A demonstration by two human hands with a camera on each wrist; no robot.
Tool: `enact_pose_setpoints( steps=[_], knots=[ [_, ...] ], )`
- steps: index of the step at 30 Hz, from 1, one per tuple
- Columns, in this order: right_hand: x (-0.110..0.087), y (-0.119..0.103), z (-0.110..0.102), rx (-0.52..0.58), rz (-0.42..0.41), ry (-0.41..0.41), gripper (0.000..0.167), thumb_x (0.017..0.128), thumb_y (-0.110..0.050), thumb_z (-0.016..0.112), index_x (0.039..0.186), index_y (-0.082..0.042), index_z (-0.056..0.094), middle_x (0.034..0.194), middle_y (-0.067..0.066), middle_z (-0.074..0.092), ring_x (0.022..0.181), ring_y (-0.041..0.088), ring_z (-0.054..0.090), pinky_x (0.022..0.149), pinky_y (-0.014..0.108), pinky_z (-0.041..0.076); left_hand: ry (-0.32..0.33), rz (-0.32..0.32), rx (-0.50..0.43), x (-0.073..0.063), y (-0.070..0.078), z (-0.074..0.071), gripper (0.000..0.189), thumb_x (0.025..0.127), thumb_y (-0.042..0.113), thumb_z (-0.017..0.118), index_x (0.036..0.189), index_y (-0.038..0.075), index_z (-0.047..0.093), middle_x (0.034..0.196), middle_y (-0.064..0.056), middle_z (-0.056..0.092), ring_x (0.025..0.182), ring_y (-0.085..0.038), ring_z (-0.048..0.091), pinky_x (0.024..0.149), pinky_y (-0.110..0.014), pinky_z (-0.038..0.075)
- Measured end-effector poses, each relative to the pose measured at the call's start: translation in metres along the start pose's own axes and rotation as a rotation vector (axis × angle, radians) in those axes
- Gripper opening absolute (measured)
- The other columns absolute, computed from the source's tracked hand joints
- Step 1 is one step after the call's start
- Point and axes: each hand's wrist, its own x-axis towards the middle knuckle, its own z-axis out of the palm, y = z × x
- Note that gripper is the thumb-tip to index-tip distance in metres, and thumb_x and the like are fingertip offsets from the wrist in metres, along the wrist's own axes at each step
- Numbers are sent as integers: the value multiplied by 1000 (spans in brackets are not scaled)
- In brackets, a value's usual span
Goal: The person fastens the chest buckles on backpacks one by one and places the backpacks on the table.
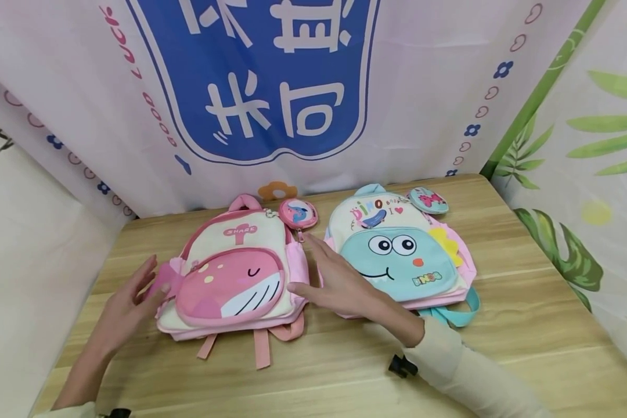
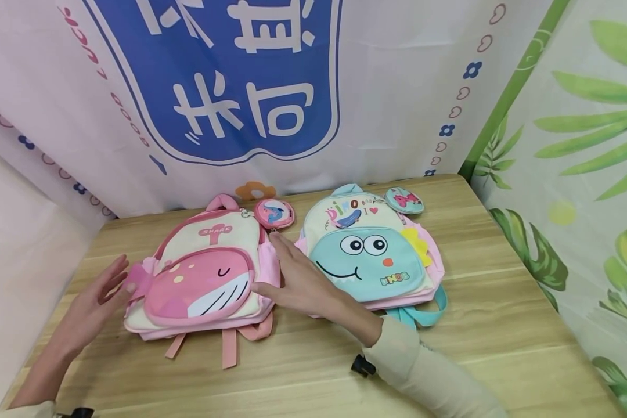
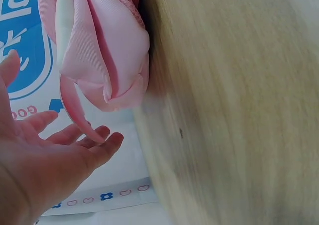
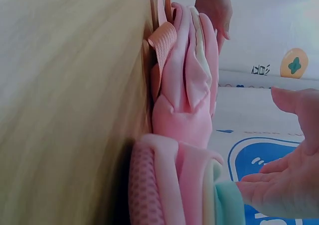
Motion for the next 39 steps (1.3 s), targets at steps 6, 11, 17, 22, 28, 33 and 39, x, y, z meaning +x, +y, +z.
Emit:
enact_pose_setpoints(
  steps=[6, 11, 17, 22, 28, 33, 39],
  knots=[
    [7, 0, 10, 37, -17, 5, 101, 99, -52, 74, 174, -19, 14, 182, 3, 18, 167, 23, 22, 134, 52, 27, -10, -9, -67, 4, -7, 2, 73, 113, 35, 54, 174, 20, 16, 174, -27, 29, 152, -55, 38, 93, 6, 35],
    [11, 1, 18, 84, -13, 2, 100, 99, -52, 73, 174, -21, 15, 182, 0, 16, 168, 25, 19, 134, 53, 25, -39, -33, -86, 3, -8, 5, 73, 114, 39, 52, 173, 15, 18, 174, -26, 30, 155, -39, 41, 93, 4, 38],
    [16, 1, 26, 100, 10, -3, 98, 99, -49, 74, 174, -22, 18, 182, 1, 18, 168, 26, 18, 134, 56, 25, -46, -65, -78, 3, -8, 9, 70, 113, 40, 54, 170, 10, 28, 170, -29, 35, 146, -58, 43, 88, 2, 43],
    [16, 1, 31, 112, 23, -7, 94, 99, -46, 75, 173, -21, 23, 181, 3, 20, 168, 26, 19, 134, 57, 24, -25, -98, -34, 3, -10, 12, 67, 112, 40, 56, 166, 6, 37, 167, -29, 41, 145, -52, 48, 86, 4, 41],
    [17, 3, 35, 122, 24, 4, 91, 99, -42, 76, 172, -19, 26, 179, 8, 24, 167, 28, 22, 132, 58, 27, -17, -110, -49, 3, -13, 14, 66, 111, 42, 58, 163, 5, 42, 165, -29, 43, 133, -7, 60, 85, 2, 44],
    [19, 4, 38, 141, 41, 17, 91, 99, -41, 75, 171, -15, 26, 179, 13, 20, 164, 33, 28, 131, 60, 30, -20, -116, -70, 3, -16, 17, 68, 111, 43, 59, 164, 5, 41, 161, -29, 45, 108, 28, 40, 82, -1, 48],
    [22, 6, 45, 181, 89, 21, 93, 99, -39, 74, 171, -8, 23, 176, 20, 21, 160, 36, 33, 131, 57, 31, -39, -135, -75, 4, -20, 18, 70, 110, 44, 58, 166, 8, 38, 164, -29, 44, 108, 28, 40, 82, -3, 50]
  ],
)
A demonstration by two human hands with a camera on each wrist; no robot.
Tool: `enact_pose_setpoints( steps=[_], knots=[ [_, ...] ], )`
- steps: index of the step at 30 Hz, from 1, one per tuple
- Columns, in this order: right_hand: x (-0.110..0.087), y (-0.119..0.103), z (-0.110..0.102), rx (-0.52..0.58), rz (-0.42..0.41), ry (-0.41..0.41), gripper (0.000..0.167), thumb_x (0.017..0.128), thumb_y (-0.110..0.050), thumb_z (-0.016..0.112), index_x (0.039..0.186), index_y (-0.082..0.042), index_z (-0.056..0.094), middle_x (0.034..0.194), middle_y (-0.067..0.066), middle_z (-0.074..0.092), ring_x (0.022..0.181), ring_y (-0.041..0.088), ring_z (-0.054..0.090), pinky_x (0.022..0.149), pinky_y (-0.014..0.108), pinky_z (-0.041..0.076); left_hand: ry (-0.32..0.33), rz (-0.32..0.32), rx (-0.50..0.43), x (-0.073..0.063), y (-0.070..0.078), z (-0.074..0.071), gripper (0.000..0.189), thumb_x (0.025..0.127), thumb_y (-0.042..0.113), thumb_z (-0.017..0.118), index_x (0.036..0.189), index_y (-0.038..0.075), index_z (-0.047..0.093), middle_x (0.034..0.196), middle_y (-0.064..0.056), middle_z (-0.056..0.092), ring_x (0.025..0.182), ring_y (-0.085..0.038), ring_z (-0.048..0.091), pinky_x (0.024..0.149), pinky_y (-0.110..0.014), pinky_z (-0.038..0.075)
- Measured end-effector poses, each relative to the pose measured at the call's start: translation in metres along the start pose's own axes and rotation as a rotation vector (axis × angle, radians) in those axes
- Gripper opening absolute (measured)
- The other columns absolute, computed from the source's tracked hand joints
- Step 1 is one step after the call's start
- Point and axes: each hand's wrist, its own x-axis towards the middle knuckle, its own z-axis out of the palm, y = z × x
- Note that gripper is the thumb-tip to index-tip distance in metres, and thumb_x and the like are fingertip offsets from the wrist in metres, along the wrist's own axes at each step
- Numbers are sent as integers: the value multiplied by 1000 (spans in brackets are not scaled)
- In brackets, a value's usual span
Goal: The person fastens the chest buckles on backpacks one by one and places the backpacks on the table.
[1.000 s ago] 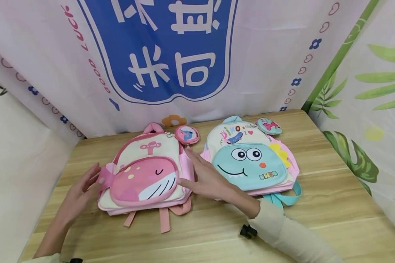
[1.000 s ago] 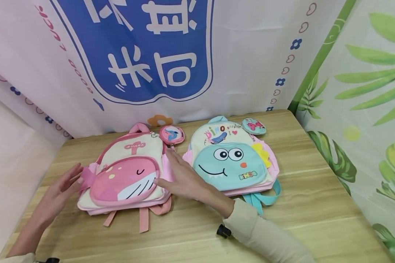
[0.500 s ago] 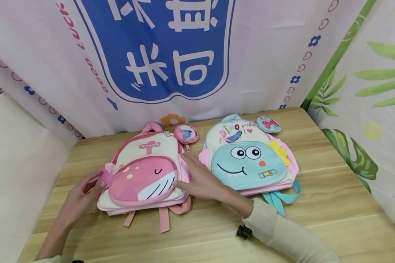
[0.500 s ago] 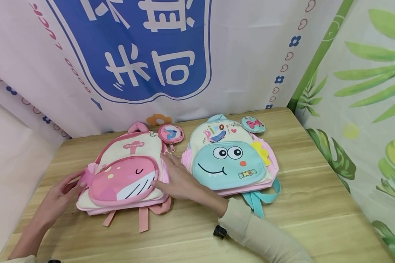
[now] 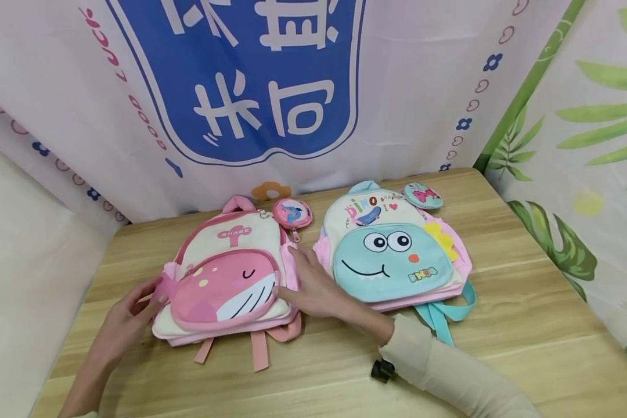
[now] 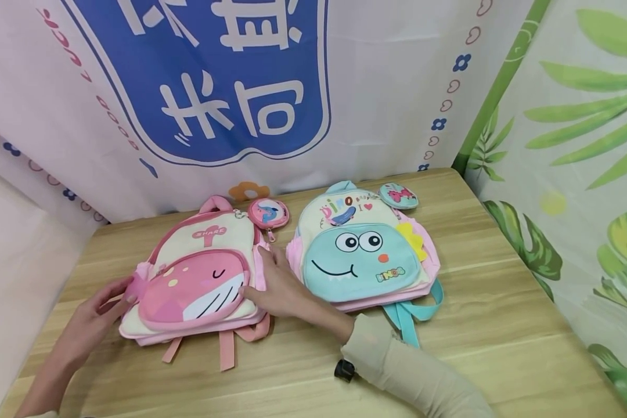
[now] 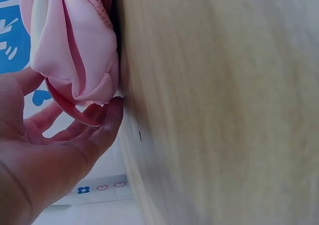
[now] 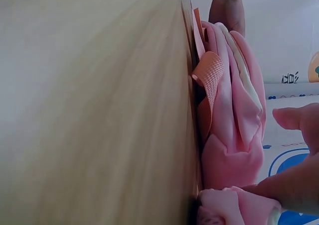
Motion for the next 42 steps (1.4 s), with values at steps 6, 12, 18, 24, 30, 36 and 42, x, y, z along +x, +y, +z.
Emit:
enact_pose_setpoints(
  steps=[6, 12, 18, 24, 30, 36, 42],
  knots=[
    [2, 0, 3, -32, 12, -24, 81, 98, -36, 75, 165, -6, 39, 175, 21, 26, 161, 36, 33, 132, 54, 30, -14, -4, 6, 2, -2, -2, 69, 111, 41, 58, 167, 6, 37, 161, -33, 45, 105, 27, 41, 81, -5, 51],
    [1, -1, 7, -57, 3, -25, 72, 98, -39, 75, 160, -12, 50, 173, 20, 29, 160, 36, 33, 131, 57, 31, -35, -46, -102, 0, -7, -4, 68, 111, 35, 60, 167, 5, 34, 152, -36, 51, 104, 18, 55, 80, -16, 59],
    [2, -2, 10, -65, -12, -9, 64, 99, -37, 75, 157, -20, 55, 173, 22, 30, 160, 38, 34, 129, 61, 32, -58, 28, -311, -4, -14, -9, 57, 111, 15, 59, 165, 10, 42, 127, 24, 60, 106, 11, 62, 79, -19, 61],
    [3, -1, 9, -59, -29, 0, 61, 98, -35, 74, 155, -18, 58, 172, 22, 34, 160, 36, 35, 129, 60, 33, -118, 120, -496, -5, -16, -13, 57, 110, 2, 50, 166, 13, 42, 138, 18, 52, 112, 6, 63, 82, -20, 62],
    [5, -1, 7, -55, -19, 4, 62, 99, -37, 74, 156, -20, 57, 172, 19, 35, 159, 36, 36, 129, 60, 34, -76, 144, -568, -8, -9, -15, 55, 110, 1, 51, 163, 16, 47, 143, 19, 49, 110, 5, 66, 79, -20, 62],
    [8, -2, 1, -52, -35, 25, 60, 98, -36, 74, 153, -14, 60, 168, 20, 39, 155, 36, 41, 129, 57, 36, -9, 208, -606, -6, 10, -22, 53, 107, -4, 54, 157, 16, 56, 144, 17, 54, 110, 5, 68, 78, -17, 61],
    [10, -2, 1, -26, -41, 16, 61, 98, -35, 73, 153, -11, 60, 165, 19, 42, 153, 34, 43, 129, 54, 35, 80, 239, -502, -5, 26, -35, 54, 105, -4, 60, 154, 17, 59, 139, 18, 58, 107, 7, 68, 79, -12, 60]
  ],
)
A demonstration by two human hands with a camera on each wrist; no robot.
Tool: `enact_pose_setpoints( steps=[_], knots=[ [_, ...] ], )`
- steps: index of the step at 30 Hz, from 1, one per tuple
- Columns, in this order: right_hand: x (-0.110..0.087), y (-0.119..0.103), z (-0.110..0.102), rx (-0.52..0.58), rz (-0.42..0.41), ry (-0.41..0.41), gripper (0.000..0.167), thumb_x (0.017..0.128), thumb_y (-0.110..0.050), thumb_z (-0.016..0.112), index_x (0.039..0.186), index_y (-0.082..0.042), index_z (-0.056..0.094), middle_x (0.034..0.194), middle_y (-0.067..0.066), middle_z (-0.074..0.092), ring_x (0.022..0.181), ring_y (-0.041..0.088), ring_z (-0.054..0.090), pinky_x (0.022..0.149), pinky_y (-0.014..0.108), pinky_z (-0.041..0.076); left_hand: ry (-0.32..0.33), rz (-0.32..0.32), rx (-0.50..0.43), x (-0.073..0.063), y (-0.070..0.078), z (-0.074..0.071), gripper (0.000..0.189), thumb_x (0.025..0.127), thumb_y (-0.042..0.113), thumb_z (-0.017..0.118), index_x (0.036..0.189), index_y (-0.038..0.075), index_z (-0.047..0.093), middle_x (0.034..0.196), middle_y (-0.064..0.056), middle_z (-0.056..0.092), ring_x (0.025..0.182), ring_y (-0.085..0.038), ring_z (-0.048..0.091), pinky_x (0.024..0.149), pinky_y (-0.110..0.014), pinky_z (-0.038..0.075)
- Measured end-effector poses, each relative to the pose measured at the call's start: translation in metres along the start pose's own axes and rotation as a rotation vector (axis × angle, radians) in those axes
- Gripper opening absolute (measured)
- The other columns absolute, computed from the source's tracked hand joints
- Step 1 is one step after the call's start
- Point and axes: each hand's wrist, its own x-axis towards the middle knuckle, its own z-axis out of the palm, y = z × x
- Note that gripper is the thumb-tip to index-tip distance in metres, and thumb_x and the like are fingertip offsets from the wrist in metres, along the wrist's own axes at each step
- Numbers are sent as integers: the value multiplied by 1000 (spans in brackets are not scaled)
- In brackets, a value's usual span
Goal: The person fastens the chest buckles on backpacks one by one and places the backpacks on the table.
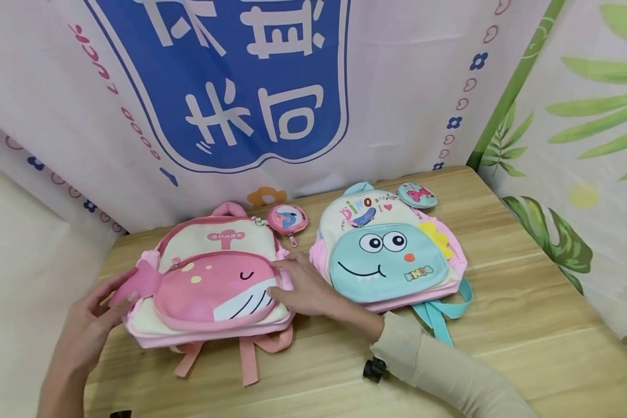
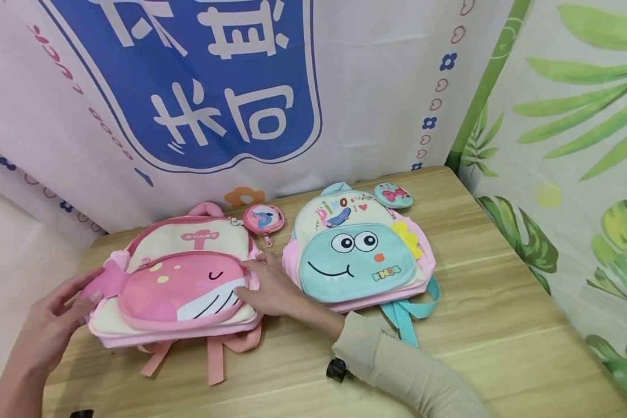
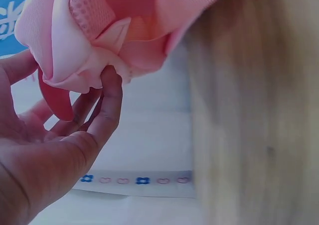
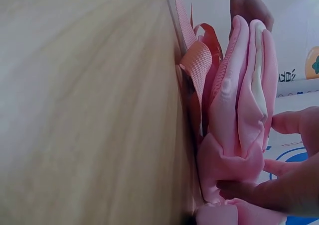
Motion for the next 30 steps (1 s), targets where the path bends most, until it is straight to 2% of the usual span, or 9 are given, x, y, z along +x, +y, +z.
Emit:
enact_pose_setpoints(
  steps=[2, 5, 10, 18, 26, 30],
  knots=[
    [1, 0, 1, 6, -9, -1, 61, 98, -35, 73, 153, -10, 60, 164, 19, 43, 153, 34, 43, 129, 54, 36, 21, 22, 40, 2, 6, 0, 54, 104, -3, 62, 154, 16, 59, 138, 19, 59, 105, 7, 67, 79, -11, 59],
    [2, 0, 3, 17, -20, 0, 63, 99, -37, 73, 153, -9, 59, 164, 19, 44, 152, 33, 44, 128, 55, 37, 43, 68, 43, 5, 13, 1, 53, 103, -6, 62, 153, 11, 60, 135, 17, 62, 101, 4, 68, 78, -10, 59],
    [3, 1, 5, 39, -12, 6, 64, 99, -39, 74, 154, -11, 59, 162, 16, 47, 151, 31, 44, 127, 54, 38, 79, 138, -47, 10, 24, 6, 50, 100, -12, 61, 147, 4, 63, 130, 9, 68, 97, -1, 69, 76, -11, 59],
    [6, 2, 6, 65, 2, 0, 66, 99, -40, 72, 156, -11, 56, 163, 17, 46, 152, 32, 44, 128, 53, 37, 162, 170, -114, 16, 39, 15, 43, 100, -12, 60, 141, 1, 66, 125, 0, 67, 95, -8, 66, 76, -11, 59],
    [7, 4, 7, 94, 0, 2, 66, 99, -41, 73, 156, -12, 56, 159, 16, 51, 147, 30, 48, 125, 51, 41, 233, 206, -73, 22, 54, 22, 42, 100, -11, 60, 141, -5, 65, 127, -1, 68, 101, -11, 65, 80, -9, 59],
    [8, 5, 8, 89, -9, 5, 66, 99, -42, 73, 155, -13, 57, 155, 15, 54, 141, 28, 51, 122, 48, 44, 226, 235, -68, 26, 61, 24, 43, 99, -13, 59, 141, -6, 64, 128, -1, 69, 103, -12, 65, 81, -9, 58]
  ],
)
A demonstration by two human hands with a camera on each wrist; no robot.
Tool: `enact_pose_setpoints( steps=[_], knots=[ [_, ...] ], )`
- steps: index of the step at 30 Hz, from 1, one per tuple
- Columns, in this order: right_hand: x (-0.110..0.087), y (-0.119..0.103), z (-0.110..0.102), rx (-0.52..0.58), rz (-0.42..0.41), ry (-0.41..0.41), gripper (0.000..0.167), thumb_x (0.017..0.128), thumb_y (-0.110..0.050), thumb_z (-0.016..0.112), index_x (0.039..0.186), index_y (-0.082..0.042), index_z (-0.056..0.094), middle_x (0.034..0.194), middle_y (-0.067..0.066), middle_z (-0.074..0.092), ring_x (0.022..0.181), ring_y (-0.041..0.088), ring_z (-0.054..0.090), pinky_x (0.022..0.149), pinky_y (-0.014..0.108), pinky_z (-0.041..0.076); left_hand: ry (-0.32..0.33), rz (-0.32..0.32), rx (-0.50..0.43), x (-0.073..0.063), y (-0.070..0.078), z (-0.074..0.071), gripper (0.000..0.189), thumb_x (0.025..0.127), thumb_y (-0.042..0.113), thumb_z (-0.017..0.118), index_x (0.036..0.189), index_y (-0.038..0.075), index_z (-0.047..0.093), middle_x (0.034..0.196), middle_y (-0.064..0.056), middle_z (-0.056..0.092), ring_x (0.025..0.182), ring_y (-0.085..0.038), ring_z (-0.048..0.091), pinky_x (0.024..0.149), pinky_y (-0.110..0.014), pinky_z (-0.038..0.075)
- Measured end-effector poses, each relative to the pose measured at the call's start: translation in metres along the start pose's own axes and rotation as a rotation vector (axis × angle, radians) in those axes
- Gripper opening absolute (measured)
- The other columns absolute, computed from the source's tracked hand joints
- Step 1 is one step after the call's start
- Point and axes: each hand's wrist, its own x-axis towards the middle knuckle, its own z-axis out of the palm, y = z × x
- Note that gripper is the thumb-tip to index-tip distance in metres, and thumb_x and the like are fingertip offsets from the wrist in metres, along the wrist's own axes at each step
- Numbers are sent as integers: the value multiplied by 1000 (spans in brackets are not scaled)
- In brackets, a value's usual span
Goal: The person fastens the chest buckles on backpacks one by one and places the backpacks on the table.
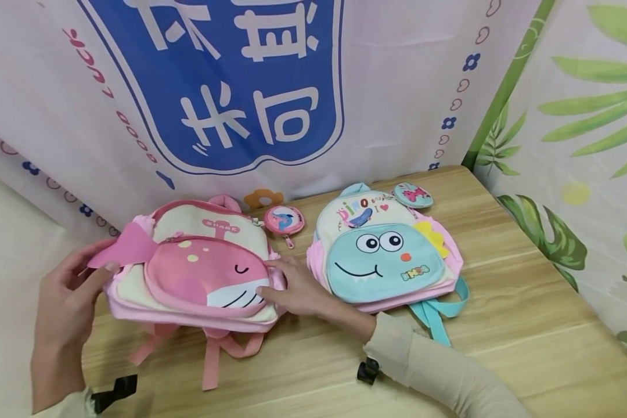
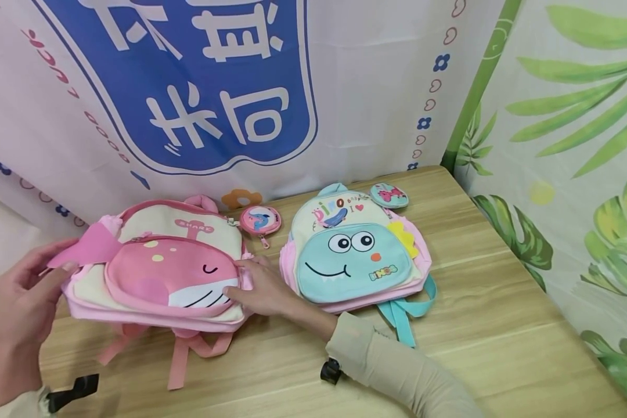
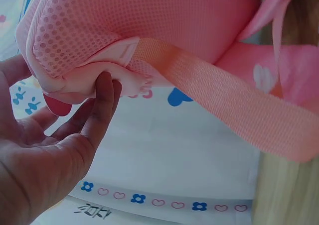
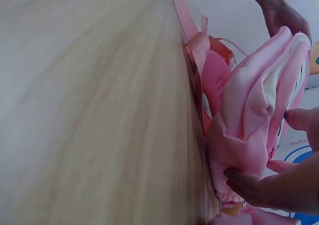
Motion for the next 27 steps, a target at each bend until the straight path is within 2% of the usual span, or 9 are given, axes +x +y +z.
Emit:
enact_pose_setpoints(
  steps=[3, 9, 15, 19, 24, 27],
  knots=[
    [1, 1, 1, 5, -2, -1, 65, 99, -42, 74, 155, -13, 57, 153, 15, 55, 137, 27, 53, 119, 46, 46, -13, 13, 7, 4, 3, 2, 43, 98, -13, 60, 140, -6, 65, 127, -1, 70, 101, -12, 64, 80, -9, 58],
    [2, 1, 4, 5, 9, -1, 66, 98, -43, 75, 155, -14, 57, 154, 13, 55, 137, 26, 53, 118, 45, 46, 6, 0, 87, 8, 11, 5, 43, 98, -12, 61, 138, -1, 68, 122, 2, 71, 94, -10, 63, 75, -7, 57],
    [4, 0, 7, 5, 13, -7, 67, 98, -41, 76, 156, -14, 56, 153, 13, 56, 135, 24, 55, 117, 43, 48, 23, 10, 173, 9, 19, 9, 44, 96, -11, 65, 138, 0, 69, 123, 4, 71, 97, -9, 62, 78, -5, 54],
    [4, -1, 9, 29, 18, -11, 68, 97, -40, 77, 156, -14, 56, 153, 13, 55, 133, 24, 56, 115, 41, 49, 21, 39, 260, 10, 25, 13, 44, 96, -10, 65, 139, -1, 68, 125, 7, 71, 100, -10, 61, 81, -4, 53],
    [5, -1, 11, 35, 21, -8, 69, 96, -41, 77, 156, -15, 56, 156, 12, 55, 139, 24, 54, 118, 42, 47, 6, 80, 399, 11, 32, 15, 45, 97, -9, 65, 141, 1, 67, 126, 14, 68, 101, -7, 62, 83, -3, 53],
    [6, 0, 12, 30, 21, -10, 69, 96, -42, 77, 156, -16, 56, 156, 12, 55, 138, 23, 55, 117, 41, 47, -18, 85, 450, 11, 34, 14, 47, 98, -7, 67, 143, 7, 67, 128, 17, 66, 103, -4, 63, 85, -2, 53]
  ],
)
